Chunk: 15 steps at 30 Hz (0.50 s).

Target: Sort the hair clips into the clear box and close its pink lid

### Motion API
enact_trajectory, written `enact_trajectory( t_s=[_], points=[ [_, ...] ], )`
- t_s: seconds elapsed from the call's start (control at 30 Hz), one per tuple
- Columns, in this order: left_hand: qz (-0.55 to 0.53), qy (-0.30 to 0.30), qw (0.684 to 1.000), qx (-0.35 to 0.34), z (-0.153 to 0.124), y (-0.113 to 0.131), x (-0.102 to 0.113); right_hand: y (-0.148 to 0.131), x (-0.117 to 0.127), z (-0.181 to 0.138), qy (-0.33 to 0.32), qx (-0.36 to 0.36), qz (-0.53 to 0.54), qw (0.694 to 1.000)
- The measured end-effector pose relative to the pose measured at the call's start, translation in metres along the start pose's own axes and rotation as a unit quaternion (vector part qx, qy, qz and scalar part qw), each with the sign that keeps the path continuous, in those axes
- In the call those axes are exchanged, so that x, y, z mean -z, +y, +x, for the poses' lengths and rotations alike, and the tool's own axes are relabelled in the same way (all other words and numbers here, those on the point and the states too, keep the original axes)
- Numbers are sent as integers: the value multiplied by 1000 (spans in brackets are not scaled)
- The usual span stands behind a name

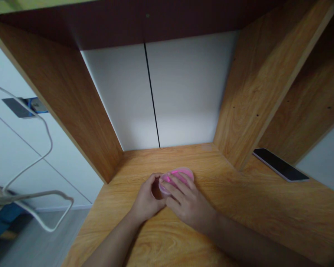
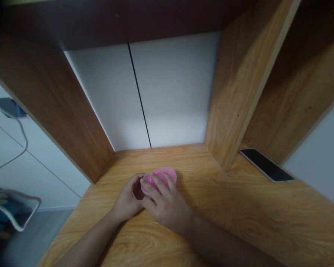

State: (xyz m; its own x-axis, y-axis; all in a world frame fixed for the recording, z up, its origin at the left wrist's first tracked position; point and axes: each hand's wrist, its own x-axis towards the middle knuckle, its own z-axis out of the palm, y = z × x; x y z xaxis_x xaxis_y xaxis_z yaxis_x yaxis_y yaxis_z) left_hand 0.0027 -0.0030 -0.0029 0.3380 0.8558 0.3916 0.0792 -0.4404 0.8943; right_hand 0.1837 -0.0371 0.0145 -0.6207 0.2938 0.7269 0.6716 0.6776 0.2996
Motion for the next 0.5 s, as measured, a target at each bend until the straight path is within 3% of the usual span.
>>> enact_trajectory(
  t_s=[0.23,0.37,0.5],
  points=[
    [33,14,999,-13,1,-8,1,10,8,-2,-61,-47,107,991],
    [40,57,998,-4,1,-18,3,18,3,-6,-51,-191,177,964],
    [57,56,997,-7,1,-25,6,24,-11,-13,-39,-335,233,912]
  ],
)
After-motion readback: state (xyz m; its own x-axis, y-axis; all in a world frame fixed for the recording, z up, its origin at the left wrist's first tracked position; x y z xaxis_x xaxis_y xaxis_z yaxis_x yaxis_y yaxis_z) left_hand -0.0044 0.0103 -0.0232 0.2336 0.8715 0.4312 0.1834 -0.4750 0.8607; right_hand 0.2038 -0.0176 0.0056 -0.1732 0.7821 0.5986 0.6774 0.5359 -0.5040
